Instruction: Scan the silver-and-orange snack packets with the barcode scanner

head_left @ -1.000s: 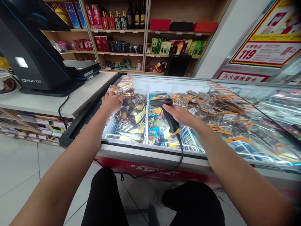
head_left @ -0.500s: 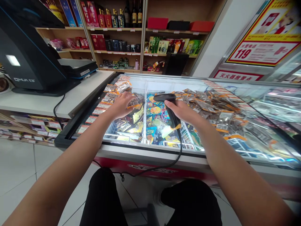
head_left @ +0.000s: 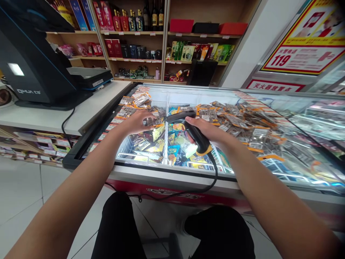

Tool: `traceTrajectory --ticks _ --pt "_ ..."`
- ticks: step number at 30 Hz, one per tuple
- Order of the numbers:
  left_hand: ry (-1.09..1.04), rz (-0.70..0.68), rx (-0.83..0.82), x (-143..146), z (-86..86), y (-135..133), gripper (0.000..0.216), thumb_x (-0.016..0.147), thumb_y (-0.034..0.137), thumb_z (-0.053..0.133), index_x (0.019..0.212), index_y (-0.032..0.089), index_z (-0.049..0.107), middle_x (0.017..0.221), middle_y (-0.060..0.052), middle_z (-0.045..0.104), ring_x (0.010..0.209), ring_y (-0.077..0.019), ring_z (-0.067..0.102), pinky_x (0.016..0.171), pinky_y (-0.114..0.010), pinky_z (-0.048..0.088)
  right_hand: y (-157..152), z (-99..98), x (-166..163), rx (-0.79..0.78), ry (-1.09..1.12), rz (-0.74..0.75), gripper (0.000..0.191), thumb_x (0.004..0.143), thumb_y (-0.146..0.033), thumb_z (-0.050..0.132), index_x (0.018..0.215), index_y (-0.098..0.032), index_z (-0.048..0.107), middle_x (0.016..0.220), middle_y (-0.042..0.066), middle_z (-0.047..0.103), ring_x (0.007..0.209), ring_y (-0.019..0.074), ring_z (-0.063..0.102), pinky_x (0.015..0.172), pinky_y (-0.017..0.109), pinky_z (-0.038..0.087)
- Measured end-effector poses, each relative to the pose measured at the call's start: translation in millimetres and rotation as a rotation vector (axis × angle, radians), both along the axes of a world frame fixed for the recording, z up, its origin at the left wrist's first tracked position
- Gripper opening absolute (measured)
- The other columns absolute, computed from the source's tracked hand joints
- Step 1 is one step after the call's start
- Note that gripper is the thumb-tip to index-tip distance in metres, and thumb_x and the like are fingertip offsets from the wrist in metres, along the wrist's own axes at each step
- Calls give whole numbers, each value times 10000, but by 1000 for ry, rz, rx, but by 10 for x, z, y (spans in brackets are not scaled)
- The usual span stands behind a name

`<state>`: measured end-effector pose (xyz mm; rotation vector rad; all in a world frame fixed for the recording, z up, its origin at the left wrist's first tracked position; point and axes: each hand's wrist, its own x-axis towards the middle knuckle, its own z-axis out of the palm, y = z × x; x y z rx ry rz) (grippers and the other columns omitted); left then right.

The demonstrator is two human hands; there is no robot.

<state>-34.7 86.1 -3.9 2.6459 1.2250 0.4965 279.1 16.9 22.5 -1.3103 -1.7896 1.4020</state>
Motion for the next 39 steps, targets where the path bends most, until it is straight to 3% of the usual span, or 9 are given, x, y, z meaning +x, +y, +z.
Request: traceTrajectory --ticks 9,14,17,21,25,28,31,36,39 --pt "5 -18 -9 25 10 -24 452 890 446 689 1296 248 688 1463 -96 595 1392 -304 529 1190 -481 388 -28 14 -55 -28 -11 25 595 954 -759 487 777 -211 637 579 73 643 492 181 559 496 312 471" --pt "27 148 -79 29 17 -58 718 881 536 681 1512 242 507 1609 -132 430 1484 -329 428 1204 -468 378 -16 2 -44 7 29 -48 573 945 -760 514 806 -218 640 597 73 657 522 193 589 515 320 498" --pt "7 135 -119 55 24 -91 765 849 602 705 1491 231 518 1544 -139 501 1422 -334 489 1169 -464 415 -13 5 -41 30 88 -112 538 950 -742 531 834 -226 627 655 78 676 572 204 627 572 330 535" --pt "19 8 -39 332 -43 -215 739 751 717 770 1317 261 641 1385 -126 599 1320 -368 529 1143 -540 402 -30 7 -55 66 132 -157 571 946 -772 496 827 -228 623 700 79 689 616 207 648 627 334 564" --pt "92 -45 96 739 -129 -369 623 907 647 646 1409 283 587 1429 -156 568 1361 -403 477 1111 -588 382 -62 -6 -115 -27 161 -49 645 957 -795 421 791 -218 657 827 114 744 767 233 715 760 352 609" --pt "117 -54 36 782 -109 -371 637 959 590 560 1486 237 498 1509 -168 527 1409 -400 446 1148 -589 357 -46 -52 -160 -78 229 -5 567 974 -724 501 853 -202 688 931 135 769 890 250 748 875 373 620" --pt "114 136 16 536 -26 -255 673 963 551 514 1536 213 417 1600 -179 441 1474 -416 370 1193 -636 290 0 -104 -170 -99 244 -44 507 992 -677 521 921 -202 684 959 140 771 924 251 753 907 388 625" --pt "66 765 127 8 41 14 626 924 558 533 1427 186 532 1477 -257 509 1369 -493 455 1071 -665 382 16 -72 -167 -4 182 -137 442 1022 -612 524 948 -199 666 1001 146 768 991 257 743 910 377 619" --pt "180 848 3 -153 30 106 609 925 556 514 1390 167 572 1423 -285 535 1323 -508 495 1042 -686 384 -22 -11 -183 14 142 -211 402 1045 -556 511 949 -192 651 1059 154 759 1013 251 732 877 350 614"
